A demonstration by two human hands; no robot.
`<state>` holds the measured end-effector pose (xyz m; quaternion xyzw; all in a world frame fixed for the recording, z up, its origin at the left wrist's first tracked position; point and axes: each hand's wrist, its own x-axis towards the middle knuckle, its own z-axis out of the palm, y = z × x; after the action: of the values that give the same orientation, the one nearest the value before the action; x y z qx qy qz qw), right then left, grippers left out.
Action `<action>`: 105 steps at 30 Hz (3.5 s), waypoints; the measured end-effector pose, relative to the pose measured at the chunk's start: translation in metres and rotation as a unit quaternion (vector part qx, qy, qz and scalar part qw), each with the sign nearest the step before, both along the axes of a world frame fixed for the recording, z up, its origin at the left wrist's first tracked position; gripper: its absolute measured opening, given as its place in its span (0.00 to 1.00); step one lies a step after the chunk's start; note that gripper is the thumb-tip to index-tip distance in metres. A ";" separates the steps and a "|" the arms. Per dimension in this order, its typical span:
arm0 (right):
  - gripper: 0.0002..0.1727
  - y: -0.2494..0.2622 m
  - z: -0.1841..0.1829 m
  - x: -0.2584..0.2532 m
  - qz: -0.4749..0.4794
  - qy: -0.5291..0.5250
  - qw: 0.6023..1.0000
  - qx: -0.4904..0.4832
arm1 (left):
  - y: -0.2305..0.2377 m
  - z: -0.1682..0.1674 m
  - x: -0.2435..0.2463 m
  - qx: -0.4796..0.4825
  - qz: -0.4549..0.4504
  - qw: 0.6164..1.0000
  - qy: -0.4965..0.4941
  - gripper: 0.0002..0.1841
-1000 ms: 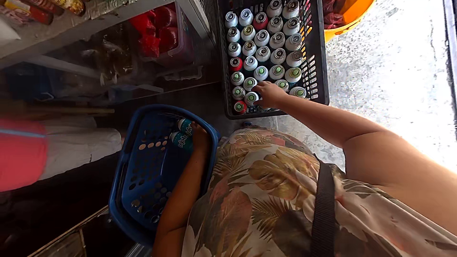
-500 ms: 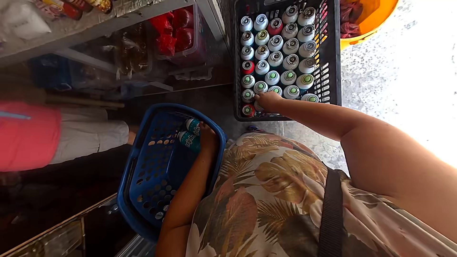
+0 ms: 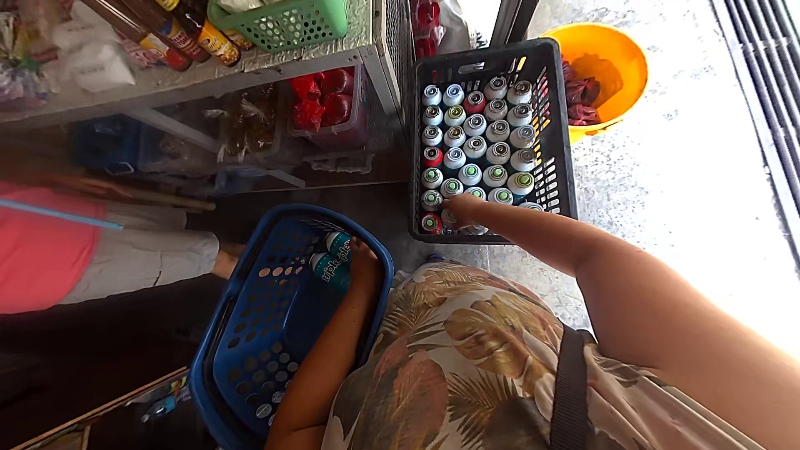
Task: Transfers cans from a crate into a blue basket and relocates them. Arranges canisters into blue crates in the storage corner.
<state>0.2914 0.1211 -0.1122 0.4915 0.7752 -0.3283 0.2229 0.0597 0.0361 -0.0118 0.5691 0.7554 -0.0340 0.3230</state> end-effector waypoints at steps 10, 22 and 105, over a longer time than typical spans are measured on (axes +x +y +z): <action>0.45 0.008 -0.064 0.019 -0.040 0.007 0.999 -0.012 | 0.005 0.002 0.002 -0.016 0.011 1.000 0.013 0.23; 0.26 0.034 0.006 0.040 -0.083 0.218 0.972 0.027 | 0.005 -0.008 -0.009 0.021 0.028 0.999 0.003 0.23; 0.20 -0.076 0.118 -0.091 -0.297 0.536 0.738 -0.283 | -0.021 -0.056 -0.093 0.039 0.206 0.950 -0.230 0.39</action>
<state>0.2002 0.0450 0.0058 0.3537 0.4531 -0.7910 -0.2094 -0.0336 0.0156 -0.0678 0.4059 0.7619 0.1944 0.4658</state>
